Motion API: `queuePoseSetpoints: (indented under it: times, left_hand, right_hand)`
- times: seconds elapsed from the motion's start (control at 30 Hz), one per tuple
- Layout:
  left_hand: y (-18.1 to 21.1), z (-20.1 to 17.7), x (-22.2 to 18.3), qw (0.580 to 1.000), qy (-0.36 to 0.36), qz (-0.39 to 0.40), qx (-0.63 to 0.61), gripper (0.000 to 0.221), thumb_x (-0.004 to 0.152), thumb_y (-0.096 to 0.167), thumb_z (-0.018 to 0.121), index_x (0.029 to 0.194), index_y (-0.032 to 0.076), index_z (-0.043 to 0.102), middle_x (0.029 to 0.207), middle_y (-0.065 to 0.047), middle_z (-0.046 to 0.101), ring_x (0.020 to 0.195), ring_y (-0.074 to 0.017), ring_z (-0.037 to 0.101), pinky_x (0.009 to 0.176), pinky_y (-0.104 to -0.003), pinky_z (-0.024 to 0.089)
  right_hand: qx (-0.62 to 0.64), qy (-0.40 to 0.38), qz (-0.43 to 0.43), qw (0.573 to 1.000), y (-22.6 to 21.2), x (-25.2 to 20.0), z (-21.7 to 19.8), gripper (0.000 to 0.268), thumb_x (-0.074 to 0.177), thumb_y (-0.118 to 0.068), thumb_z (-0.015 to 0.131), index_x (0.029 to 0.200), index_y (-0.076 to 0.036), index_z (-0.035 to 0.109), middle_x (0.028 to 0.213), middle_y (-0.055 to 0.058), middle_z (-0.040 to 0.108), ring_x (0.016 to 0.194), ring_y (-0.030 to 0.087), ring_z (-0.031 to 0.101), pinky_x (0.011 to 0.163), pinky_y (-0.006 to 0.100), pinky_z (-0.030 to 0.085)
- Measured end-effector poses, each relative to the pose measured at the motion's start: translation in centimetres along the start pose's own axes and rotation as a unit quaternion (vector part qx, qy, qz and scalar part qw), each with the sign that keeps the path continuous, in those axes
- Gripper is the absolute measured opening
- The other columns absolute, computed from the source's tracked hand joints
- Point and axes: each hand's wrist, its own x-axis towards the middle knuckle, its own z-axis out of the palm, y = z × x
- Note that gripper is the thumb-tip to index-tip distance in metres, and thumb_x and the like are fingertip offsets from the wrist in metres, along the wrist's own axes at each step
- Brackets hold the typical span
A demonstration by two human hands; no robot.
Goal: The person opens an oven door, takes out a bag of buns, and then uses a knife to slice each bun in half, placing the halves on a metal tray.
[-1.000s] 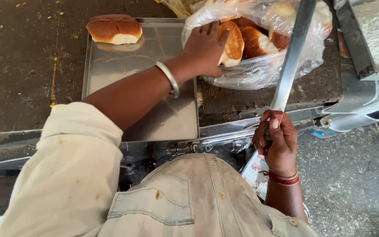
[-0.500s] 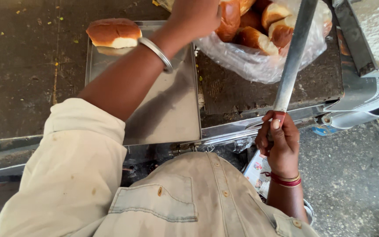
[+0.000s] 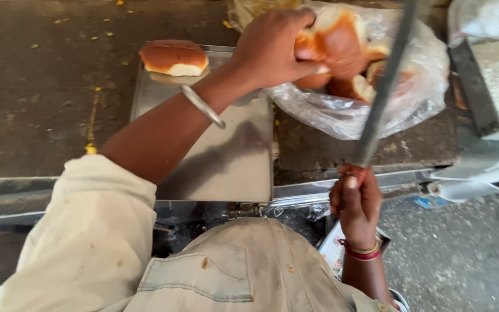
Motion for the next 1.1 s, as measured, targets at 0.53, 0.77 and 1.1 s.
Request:
queuePoseSetpoints:
  times: [0.53,0.77,1.1]
  left_hand:
    - [11.0,-1.5,-19.5,0.554,0.198,-0.397,-0.705,0.062,0.098,0.026,0.069,0.149,0.002,0.042,0.141,-0.011,0.057,0.129,-0.022,0.058,0.108,-0.04,0.052]
    - [11.0,-2.5,-22.4,0.526,0.245,-0.403,-0.707,0.063,0.097,0.015,0.069,0.15,0.004,0.039,0.145,-0.012,0.053,0.136,-0.0219,0.052,0.113,-0.04,0.046]
    - [12.2,-2.8,-22.6,0.506,0.264,-0.319,-0.756,0.076,0.089,0.0,0.077,0.155,0.0,0.038,0.147,-0.013,0.053,0.138,-0.0229,0.052,0.116,-0.041,0.044]
  right_hand:
    - [-0.031,-0.069,-0.083,0.994,1.2,0.9,3.9,0.037,0.112,-0.034,0.053,0.125,0.001,0.054,0.072,0.004,0.055,0.057,0.006,0.045,0.053,0.021,0.035]
    - [-0.03,-0.119,-0.09,0.988,1.1,1.0,7.5,0.028,0.112,-0.023,0.055,0.126,0.0,0.052,0.075,0.002,0.056,0.06,0.007,0.048,0.055,0.022,0.038]
    - [-0.205,-0.144,-0.18,0.951,0.9,0.9,8.8,0.026,0.104,-0.014,0.066,0.123,0.001,0.058,0.081,0.003,0.061,0.067,0.008,0.059,0.061,0.024,0.046]
